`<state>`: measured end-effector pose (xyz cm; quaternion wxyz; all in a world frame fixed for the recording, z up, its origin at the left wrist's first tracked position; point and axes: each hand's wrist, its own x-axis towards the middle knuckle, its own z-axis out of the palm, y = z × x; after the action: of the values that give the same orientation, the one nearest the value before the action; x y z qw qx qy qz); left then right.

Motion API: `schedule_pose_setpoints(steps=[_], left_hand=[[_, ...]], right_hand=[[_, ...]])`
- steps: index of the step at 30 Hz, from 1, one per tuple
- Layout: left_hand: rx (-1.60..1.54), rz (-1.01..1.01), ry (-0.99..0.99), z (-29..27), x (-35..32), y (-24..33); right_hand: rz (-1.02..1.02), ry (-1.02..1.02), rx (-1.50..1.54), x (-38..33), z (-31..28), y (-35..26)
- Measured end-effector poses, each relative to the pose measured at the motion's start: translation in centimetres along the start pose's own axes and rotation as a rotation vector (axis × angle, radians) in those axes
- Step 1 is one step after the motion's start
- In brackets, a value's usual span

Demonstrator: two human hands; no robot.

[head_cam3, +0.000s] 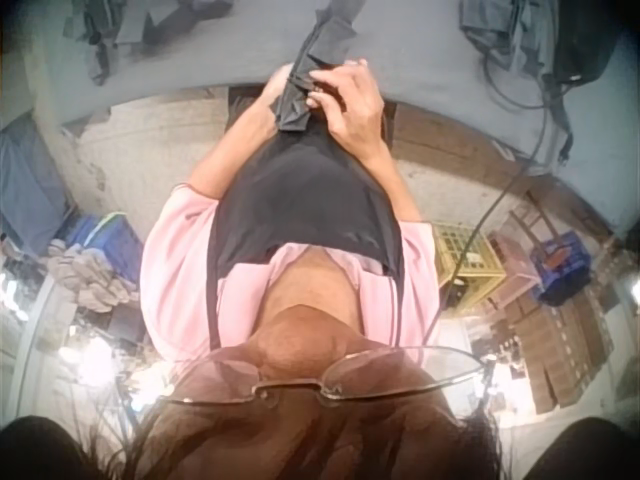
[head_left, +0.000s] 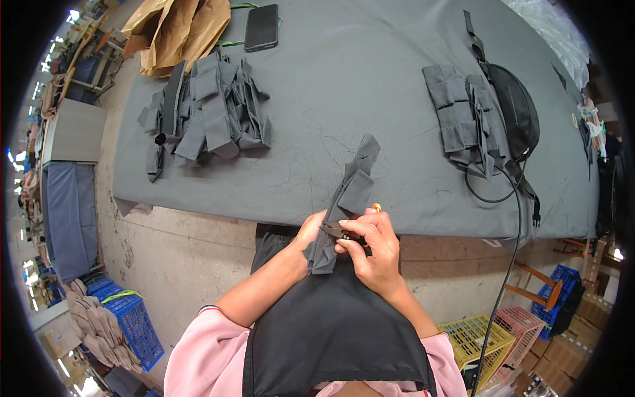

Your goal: The person uses a small orange utility knife to cut and trim gray fabric strips on a gray work table. They repeatedly pick up folded fabric pieces, slice along the edges to remove excess material or threads, and place the trimmed pieces into a growing pile on the left side of the table.

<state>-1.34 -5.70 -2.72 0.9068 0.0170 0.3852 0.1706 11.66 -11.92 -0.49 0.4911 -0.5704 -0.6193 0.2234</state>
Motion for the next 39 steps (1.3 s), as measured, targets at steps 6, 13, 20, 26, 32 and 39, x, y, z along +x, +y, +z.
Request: schedule_pose_setpoints(steps=[6, 13, 20, 26, 32, 39], left_hand=[[-0.073, 0.012, 0.000, 1.2, -0.4, 0.0], [-0.042, 0.026, -0.190, -0.1, 0.2, -0.2], [0.354, 0.642, 0.106, 1.5, -0.3, -1.1], [0.270, 0.527, 0.112, 2.0, -1.1, -0.4], [0.384, 0.492, -0.059, 2.1, -1.7, 0.6], [0.466, 0.437, -0.063, 2.9, -2.4, 0.5]], right_hand=[[0.015, -0.017, -0.001, -0.5, 0.2, -0.1], [-0.014, 0.036, -0.047, -1.0, 0.5, -0.1], [0.543, 0.000, 0.508, 0.7, -0.6, -0.7], [0.576, 0.003, 0.684, 0.4, -0.2, 0.5], [0.193, 0.116, -0.156, 1.1, -2.6, 0.8], [0.081, 0.054, -0.391, 1.9, -3.3, 1.4]])
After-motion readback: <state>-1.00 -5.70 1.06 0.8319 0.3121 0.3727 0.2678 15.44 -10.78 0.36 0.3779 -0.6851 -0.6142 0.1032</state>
